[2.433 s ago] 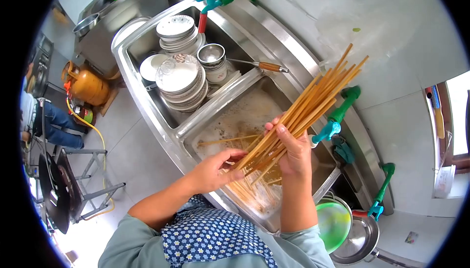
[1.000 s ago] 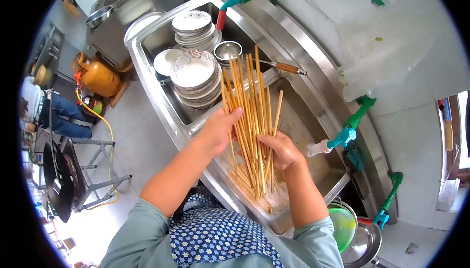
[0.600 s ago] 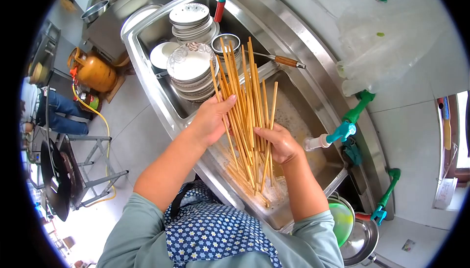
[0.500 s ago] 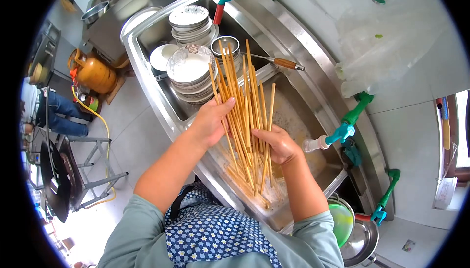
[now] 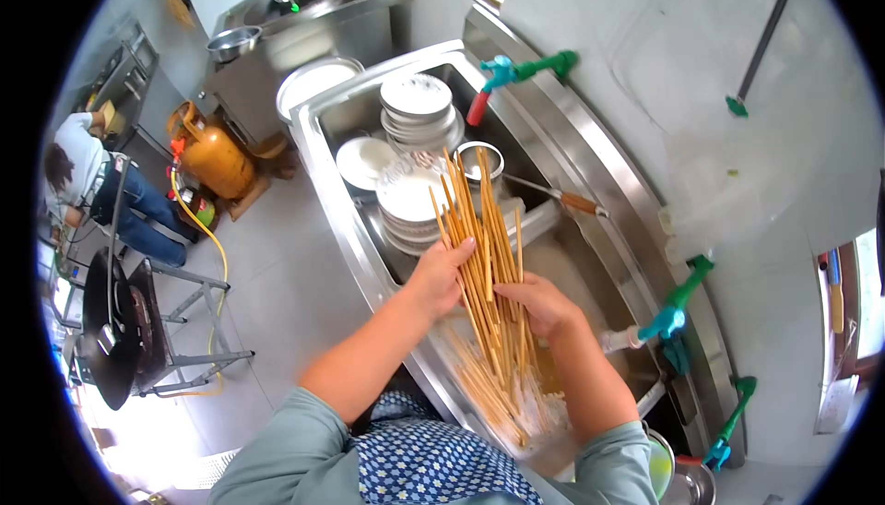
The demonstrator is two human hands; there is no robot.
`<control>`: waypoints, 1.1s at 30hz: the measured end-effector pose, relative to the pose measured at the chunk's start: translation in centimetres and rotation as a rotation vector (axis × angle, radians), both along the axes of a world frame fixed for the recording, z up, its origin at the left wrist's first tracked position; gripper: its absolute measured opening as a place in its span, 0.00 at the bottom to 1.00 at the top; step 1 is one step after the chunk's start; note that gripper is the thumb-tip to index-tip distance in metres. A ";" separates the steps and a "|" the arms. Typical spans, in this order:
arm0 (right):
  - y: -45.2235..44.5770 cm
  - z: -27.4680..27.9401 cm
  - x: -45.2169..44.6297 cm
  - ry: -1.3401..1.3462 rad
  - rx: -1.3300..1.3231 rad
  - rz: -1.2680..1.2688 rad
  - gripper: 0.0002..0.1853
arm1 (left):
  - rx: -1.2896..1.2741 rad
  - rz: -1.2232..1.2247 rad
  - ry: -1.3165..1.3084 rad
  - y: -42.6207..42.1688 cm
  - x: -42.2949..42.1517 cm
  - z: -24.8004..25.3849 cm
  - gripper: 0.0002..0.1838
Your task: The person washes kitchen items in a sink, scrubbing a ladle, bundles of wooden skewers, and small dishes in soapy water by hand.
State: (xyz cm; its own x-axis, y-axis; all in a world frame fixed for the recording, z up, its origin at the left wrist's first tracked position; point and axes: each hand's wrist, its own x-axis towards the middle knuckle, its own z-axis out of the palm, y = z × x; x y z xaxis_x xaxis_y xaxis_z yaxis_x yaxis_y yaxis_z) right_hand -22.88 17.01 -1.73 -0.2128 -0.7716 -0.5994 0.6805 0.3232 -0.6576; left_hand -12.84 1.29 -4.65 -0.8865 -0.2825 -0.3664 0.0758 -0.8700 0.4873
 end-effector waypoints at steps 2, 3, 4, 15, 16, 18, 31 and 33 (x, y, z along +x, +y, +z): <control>-2.1 -0.1 -0.8 0.005 0.024 0.064 0.18 | 0.013 0.056 0.020 -1.5 -0.2 -1.5 0.13; -3.3 -0.6 -1.1 0.005 0.010 0.077 0.18 | 0.053 0.100 0.036 -2.2 -0.1 -1.4 0.13; -4.6 -1.1 -1.3 -0.014 0.001 0.115 0.19 | 0.075 0.122 0.012 -3.0 0.0 -1.3 0.15; -18.0 -0.2 -2.0 0.020 -0.071 0.300 0.17 | 0.059 0.354 -0.107 -14.1 -0.5 -0.9 0.16; -19.2 -1.0 -2.0 -0.026 -0.081 0.302 0.17 | 0.064 0.377 -0.114 -15.2 -0.5 -1.4 0.15; -21.8 -3.0 -2.5 -0.021 -0.078 0.332 0.16 | 0.122 0.301 -0.144 -18.6 -0.5 -4.1 0.15; -32.4 -3.4 -3.5 0.634 0.163 0.138 0.23 | 0.040 0.238 -0.501 -30.0 -4.6 -5.2 0.18; -30.6 -4.0 -4.0 0.691 0.109 0.135 0.25 | 0.017 0.210 -0.393 -31.3 -4.8 -8.5 0.20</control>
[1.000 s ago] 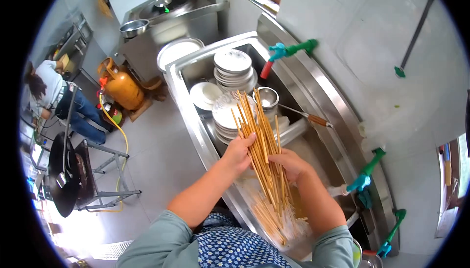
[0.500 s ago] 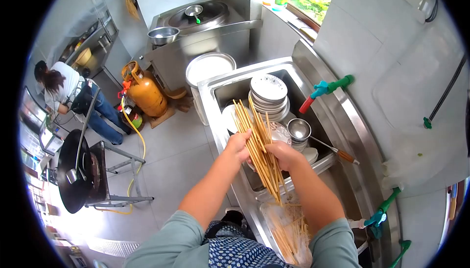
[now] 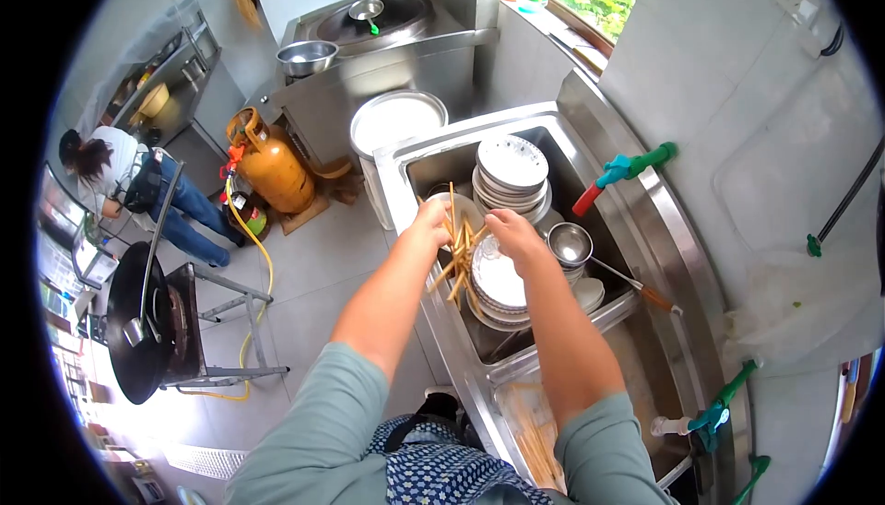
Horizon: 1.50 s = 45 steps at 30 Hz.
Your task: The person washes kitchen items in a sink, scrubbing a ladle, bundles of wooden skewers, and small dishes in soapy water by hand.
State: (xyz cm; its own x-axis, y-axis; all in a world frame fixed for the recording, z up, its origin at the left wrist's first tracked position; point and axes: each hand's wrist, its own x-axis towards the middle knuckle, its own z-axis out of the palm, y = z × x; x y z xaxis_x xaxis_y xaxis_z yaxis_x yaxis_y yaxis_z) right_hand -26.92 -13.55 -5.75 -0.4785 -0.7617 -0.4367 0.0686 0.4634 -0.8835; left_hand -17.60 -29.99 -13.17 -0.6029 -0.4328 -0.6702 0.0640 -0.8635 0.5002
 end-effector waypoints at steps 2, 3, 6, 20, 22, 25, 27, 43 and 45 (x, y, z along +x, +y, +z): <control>4.0 0.9 0.4 0.042 -0.172 0.010 0.21 | 0.027 -0.013 0.010 1.3 0.4 1.0 0.22; 6.3 1.2 1.0 -0.032 -0.246 -0.069 0.18 | -0.020 -0.014 -0.085 1.6 0.6 0.8 0.21; 14.5 1.1 2.0 -0.147 -0.355 -0.280 0.11 | -0.321 -0.081 -0.092 1.5 1.0 -4.6 0.18; 45.8 -17.3 16.3 0.464 0.739 -0.150 0.37 | -1.344 -0.143 -0.189 18.0 7.2 9.0 0.26; 44.8 -18.3 17.9 0.562 0.722 0.069 0.41 | -1.348 -0.232 -0.130 20.7 7.9 9.8 0.25; 45.4 -20.1 17.0 0.168 0.751 -0.023 0.43 | -1.258 -0.299 0.042 24.5 8.2 10.5 0.25; 46.0 -21.1 17.2 0.271 0.584 -0.054 0.41 | -1.264 -0.302 0.052 25.8 8.8 10.7 0.25; 44.9 -18.1 11.7 0.082 0.435 -0.118 0.43 | -1.064 -0.692 0.078 32.2 9.8 9.4 0.26; 42.7 -19.6 13.5 0.213 0.585 0.147 0.53 | -1.071 -0.685 0.071 32.1 9.9 9.2 0.26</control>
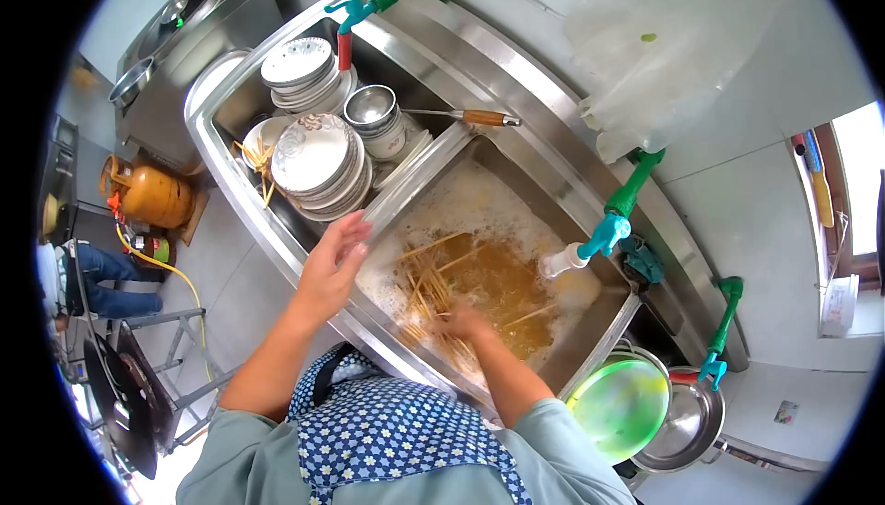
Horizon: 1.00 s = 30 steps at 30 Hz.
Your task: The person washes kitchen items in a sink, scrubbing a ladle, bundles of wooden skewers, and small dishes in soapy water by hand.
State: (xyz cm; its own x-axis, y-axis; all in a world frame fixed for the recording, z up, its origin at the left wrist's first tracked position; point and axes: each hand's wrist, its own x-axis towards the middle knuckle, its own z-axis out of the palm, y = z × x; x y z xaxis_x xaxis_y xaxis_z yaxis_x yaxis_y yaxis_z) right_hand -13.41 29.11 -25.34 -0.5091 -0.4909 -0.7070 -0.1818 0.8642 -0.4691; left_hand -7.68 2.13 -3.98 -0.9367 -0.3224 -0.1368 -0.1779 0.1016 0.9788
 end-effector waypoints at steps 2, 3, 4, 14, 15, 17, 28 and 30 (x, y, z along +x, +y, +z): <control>-2.1 0.6 1.0 -0.045 0.088 0.009 0.52 | 0.000 0.005 -0.022 -0.4 -0.1 -0.5 0.25; -3.0 1.0 1.1 -0.088 0.177 0.018 0.52 | -0.008 0.012 -0.021 -0.6 -0.1 -0.4 0.25; -2.8 1.0 1.0 -0.086 0.171 0.026 0.52 | 0.008 -0.010 -0.021 -0.8 0.0 -0.3 0.25; 4.2 1.6 -2.4 -0.224 -0.139 -0.112 0.36 | 0.147 -0.063 -0.069 0.8 0.6 -3.3 0.20; 3.5 0.9 -2.2 -0.141 -0.040 0.133 0.37 | 0.167 -0.087 -0.082 1.0 0.5 -3.2 0.20; 2.9 -0.1 -1.5 -0.024 0.065 0.032 0.36 | 0.161 -0.097 -0.079 1.4 0.4 -2.4 0.20; 4.2 7.0 -2.9 -0.059 -0.099 -0.060 0.25 | 0.115 -0.287 -0.401 3.6 1.4 -4.4 0.16; 4.4 9.6 -2.5 -0.109 -0.185 -0.150 0.25 | 0.148 -0.322 -0.455 5.0 1.2 -4.9 0.17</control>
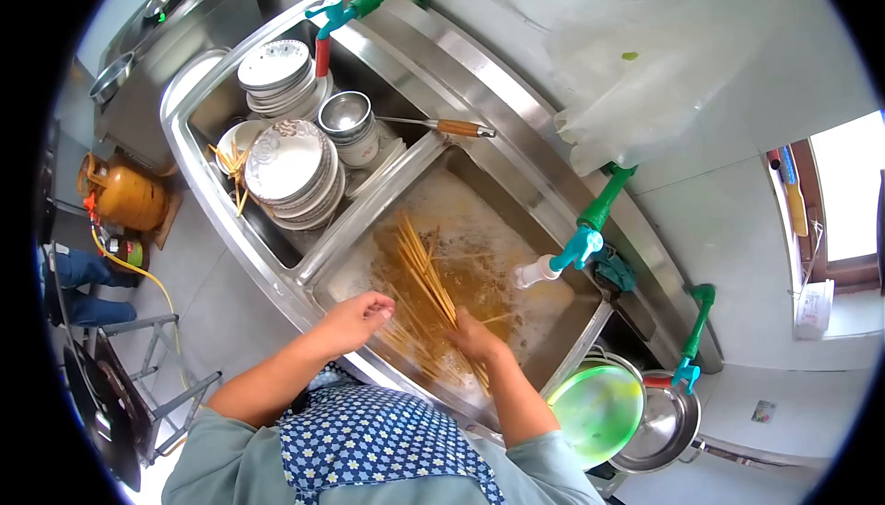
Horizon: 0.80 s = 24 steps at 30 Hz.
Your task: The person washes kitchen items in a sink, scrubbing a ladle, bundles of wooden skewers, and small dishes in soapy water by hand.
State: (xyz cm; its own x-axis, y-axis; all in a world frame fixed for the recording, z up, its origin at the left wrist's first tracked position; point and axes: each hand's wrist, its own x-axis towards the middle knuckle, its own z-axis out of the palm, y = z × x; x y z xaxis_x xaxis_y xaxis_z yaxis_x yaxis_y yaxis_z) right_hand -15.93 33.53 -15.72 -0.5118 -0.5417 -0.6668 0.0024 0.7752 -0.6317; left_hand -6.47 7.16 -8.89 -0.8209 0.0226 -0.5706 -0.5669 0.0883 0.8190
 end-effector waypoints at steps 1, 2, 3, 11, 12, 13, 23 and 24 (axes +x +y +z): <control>-0.1 1.1 0.4 0.001 0.001 -0.004 0.25 | 0.019 -0.026 -0.060 0.7 0.0 -0.4 0.18; -0.5 2.0 0.8 0.033 -0.038 -0.055 0.25 | 0.051 0.029 -0.033 1.8 0.0 -2.0 0.22; -1.0 2.3 0.9 0.066 -0.083 -0.104 0.24 | 0.042 0.029 -0.029 3.0 -0.4 -3.2 0.22; -5.2 4.2 3.6 0.405 -0.057 -0.271 0.24 | 0.445 0.278 -0.018 6.9 -6.1 -2.7 0.21; -5.2 4.5 3.5 0.373 -0.082 -0.311 0.26 | 0.402 0.278 -0.019 6.9 -6.3 -2.2 0.18; -5.2 4.8 3.4 0.339 -0.107 -0.349 0.28 | 0.399 0.271 -0.024 6.8 -6.2 -2.4 0.18; -2.4 3.0 0.2 -0.346 -0.638 -0.559 0.32 | 0.751 0.251 0.082 4.8 -6.6 -3.9 0.17; -3.1 4.0 0.4 -0.287 -0.806 -0.570 0.28 | 0.750 0.250 0.079 4.7 -6.8 -3.5 0.17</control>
State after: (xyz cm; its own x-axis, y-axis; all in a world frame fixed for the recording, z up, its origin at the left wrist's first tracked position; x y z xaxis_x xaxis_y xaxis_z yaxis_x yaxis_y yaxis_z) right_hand -15.50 30.39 -11.75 -0.7117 -0.6090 -0.3501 0.4703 -0.0428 -0.8815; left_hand -13.26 11.91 -12.43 -0.8897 0.1878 -0.4160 -0.4350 -0.6251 0.6481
